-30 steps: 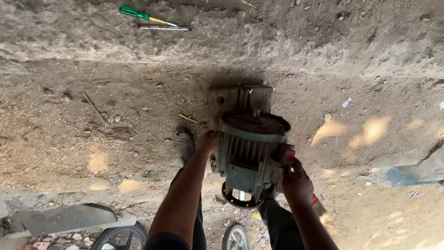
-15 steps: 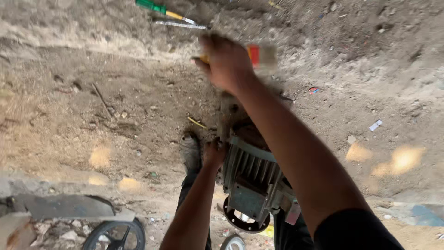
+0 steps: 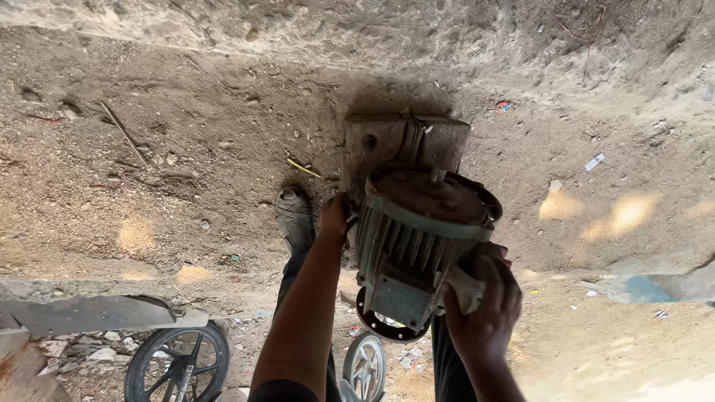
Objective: The person uses a brush to clean a large electric motor placed on the ground. They repeatedly brush the shaft, flange, and body of the motor, rotating it to access different sides. The person also briefly picks up and repositions the motor before continuing to brush it.
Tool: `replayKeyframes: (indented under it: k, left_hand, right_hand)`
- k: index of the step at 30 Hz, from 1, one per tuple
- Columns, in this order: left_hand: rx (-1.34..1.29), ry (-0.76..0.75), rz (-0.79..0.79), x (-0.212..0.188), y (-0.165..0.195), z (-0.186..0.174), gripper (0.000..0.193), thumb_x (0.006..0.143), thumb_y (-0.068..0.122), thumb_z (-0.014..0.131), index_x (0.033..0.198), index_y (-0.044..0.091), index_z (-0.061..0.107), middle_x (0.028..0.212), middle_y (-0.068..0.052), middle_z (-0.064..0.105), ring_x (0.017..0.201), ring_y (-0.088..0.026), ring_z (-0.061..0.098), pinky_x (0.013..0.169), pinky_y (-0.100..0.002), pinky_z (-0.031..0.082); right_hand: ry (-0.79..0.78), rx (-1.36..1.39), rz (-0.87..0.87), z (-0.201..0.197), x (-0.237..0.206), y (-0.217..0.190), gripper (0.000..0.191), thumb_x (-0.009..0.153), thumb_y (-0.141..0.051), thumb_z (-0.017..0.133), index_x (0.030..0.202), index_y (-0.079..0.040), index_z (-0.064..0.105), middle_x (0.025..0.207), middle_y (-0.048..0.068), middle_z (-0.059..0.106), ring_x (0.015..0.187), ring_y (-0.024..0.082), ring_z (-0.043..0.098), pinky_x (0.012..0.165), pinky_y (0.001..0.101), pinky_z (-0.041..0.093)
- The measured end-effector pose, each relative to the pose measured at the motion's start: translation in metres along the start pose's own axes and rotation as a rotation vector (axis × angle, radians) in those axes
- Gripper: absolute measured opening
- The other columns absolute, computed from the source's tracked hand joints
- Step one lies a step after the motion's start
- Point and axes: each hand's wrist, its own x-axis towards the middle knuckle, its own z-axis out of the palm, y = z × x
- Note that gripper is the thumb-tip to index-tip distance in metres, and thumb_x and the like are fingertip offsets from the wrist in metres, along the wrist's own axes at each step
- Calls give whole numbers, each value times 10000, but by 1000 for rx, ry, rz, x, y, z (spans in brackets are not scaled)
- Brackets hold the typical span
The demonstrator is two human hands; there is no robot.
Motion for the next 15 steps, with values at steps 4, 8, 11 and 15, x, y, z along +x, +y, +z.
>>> replayKeyframes:
  k: [4, 8, 11, 15]
  left_hand:
    - [-56, 6, 53, -2, -8, 5, 301, 967, 300, 602, 1174, 84, 635, 980, -84, 636, 869, -246, 599, 798, -431, 484]
    - [72, 28, 166, -2, -13, 10, 225, 968, 288, 594, 1073, 90, 623, 896, -71, 610, 794, -231, 568, 689, -406, 455]
    - [73, 41, 177, -6, -16, 12, 177, 949, 244, 583, 1085, 139, 622, 924, -46, 646, 806, -215, 591, 668, -388, 464]
    - [0, 44, 141, -22, -26, 3, 197, 962, 203, 594, 1143, 127, 596, 974, -65, 647, 843, -230, 614, 704, -392, 495]
  right_hand:
    - [86, -58, 73, 12, -30, 24, 704, 838, -273, 798, 1381, 67, 505, 1355, 288, 549, 1296, 427, 490, 1079, 556, 394]
    - [-99, 455, 257, 18, -53, 24, 256, 1024, -255, 645, 1254, -152, 602, 1203, 90, 693, 1102, 242, 741, 896, 388, 626]
    - [-533, 294, 466, 30, -65, 11, 842, 754, -383, 822, 1436, -62, 445, 1277, 195, 596, 1065, 359, 682, 780, 470, 604]
    - [-459, 295, 511, 38, -69, 11, 845, 799, -426, 781, 1450, -32, 414, 1298, 243, 566, 1108, 436, 631, 830, 515, 573]
